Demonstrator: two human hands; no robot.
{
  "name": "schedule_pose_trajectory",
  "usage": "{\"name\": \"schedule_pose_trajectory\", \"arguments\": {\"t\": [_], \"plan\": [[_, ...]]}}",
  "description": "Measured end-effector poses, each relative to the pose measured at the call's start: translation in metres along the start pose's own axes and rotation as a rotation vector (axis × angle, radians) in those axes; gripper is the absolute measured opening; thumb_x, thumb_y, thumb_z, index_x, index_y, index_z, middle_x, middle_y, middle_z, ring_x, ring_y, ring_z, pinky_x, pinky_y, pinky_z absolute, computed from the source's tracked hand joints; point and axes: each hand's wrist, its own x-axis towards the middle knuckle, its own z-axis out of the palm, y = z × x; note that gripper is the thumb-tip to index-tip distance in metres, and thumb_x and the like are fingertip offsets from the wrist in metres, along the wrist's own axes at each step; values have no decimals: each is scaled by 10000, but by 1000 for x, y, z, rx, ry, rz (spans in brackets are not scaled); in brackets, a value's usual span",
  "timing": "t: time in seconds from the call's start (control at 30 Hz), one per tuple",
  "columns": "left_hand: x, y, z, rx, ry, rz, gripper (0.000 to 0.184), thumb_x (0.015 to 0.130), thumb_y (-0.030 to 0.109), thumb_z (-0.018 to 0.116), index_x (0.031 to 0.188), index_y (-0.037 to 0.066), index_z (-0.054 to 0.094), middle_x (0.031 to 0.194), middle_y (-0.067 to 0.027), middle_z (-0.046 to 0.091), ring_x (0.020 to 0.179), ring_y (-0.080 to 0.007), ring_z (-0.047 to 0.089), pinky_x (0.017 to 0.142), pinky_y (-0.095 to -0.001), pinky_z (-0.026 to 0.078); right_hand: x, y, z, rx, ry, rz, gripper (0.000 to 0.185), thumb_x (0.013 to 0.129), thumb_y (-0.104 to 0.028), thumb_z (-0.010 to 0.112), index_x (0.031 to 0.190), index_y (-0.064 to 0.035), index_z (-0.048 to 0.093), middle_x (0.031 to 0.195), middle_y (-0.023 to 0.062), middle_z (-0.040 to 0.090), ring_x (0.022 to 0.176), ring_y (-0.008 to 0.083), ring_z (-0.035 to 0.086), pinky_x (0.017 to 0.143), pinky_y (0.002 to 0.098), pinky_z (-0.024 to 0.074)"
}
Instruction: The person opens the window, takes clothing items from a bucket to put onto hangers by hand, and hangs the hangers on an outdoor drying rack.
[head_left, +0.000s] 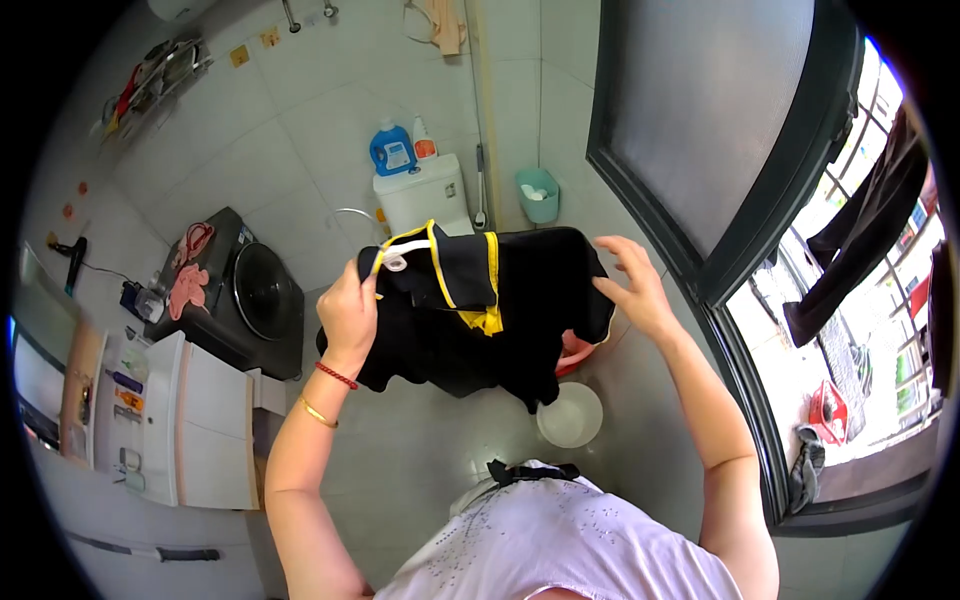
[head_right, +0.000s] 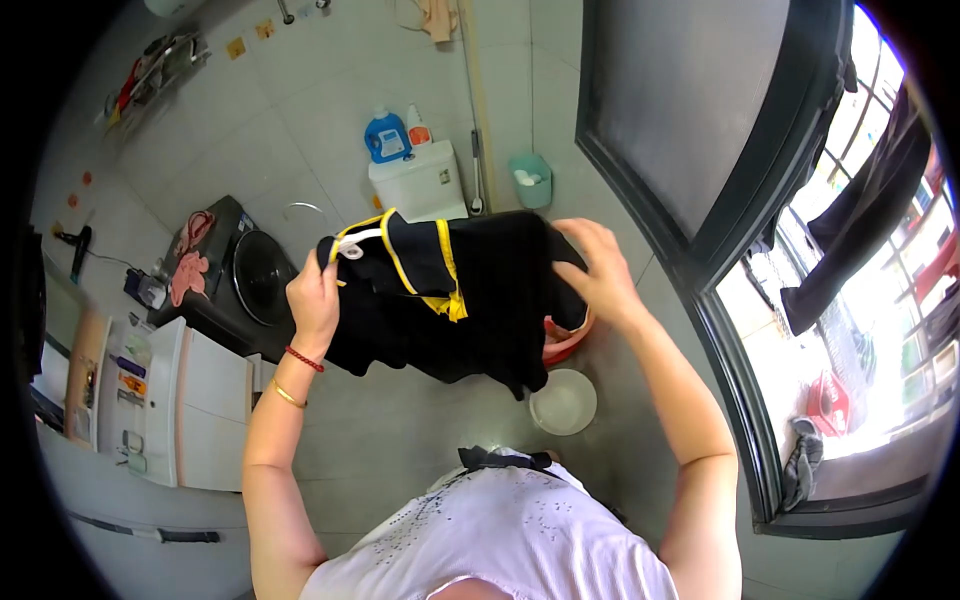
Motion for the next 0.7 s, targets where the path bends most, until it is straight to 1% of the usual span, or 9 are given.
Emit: {"name": "schedule_pose_trajectory", "arguments": {"t": [0.2,0.3,0.4,0.47,0.5,0.53,0.6,0.63,0.7], "plan": [[7,8,-6,-16,40,64,202,751,62,613,946,21,582,656,-138,567,594,-307,574,530,-370,452,-2,61,14,263,-351,446,257,689,25,597,944,2,617,870,44,626,829,159,563,766,283,446],[7,10,-3,114,46,236,251,722,51,620,972,38,596,695,-118,585,630,-291,584,565,-370,471,17,12,-50,441,-4,355,175,653,48,498,789,-1,596,720,7,571,691,100,520,644,219,413],[0,0,3,106,59,113,248,726,48,617,972,33,595,683,-124,582,618,-296,583,557,-371,466,9,-15,-90,629,-145,272,122,703,35,565,821,23,591,749,33,589,664,92,530,612,220,424],[-1,0,9,-95,151,-101,165,805,70,577,963,25,587,651,-143,568,574,-312,570,524,-366,446,-5,9,-76,308,-257,352,144,716,10,609,858,30,591,743,25,588,663,100,538,619,218,431],[-2,3,11,-144,168,-112,156,818,76,570,966,28,586,655,-151,567,577,-315,572,522,-362,443,-12,14,-75,253,-404,459,172,711,-1,629,878,27,599,771,22,595,722,103,555,676,219,441],[-2,6,14,-194,194,-125,148,831,83,562,968,31,584,659,-159,565,580,-318,573,521,-359,440,-14,15,-81,99,-530,325,266,698,-17,647,959,7,598,948,56,589,887,133,552,767,252,440],[-6,9,18,-206,130,-117,164,827,84,568,984,40,581,669,-169,565,591,-320,579,526,-353,440,-12,3,-82,287,-335,118,410,687,-57,660,1083,-23,560,1143,85,515,1040,170,499,845,296,422],[-6,10,21,-205,99,-76,170,823,83,572,987,36,580,670,-166,568,588,-323,576,529,-358,443,-6,6,-87,345,-310,158,503,695,-126,671,1166,-48,514,1254,90,443,1127,206,456,893,329,407],[-2,22,27,-195,43,-26,163,798,68,580,957,33,580,658,-154,561,601,-331,571,546,-371,448,13,-17,-85,21,-370,-74,496,728,-201,663,1177,-54,511,1223,121,485,1125,266,468,909,367,401]]}}
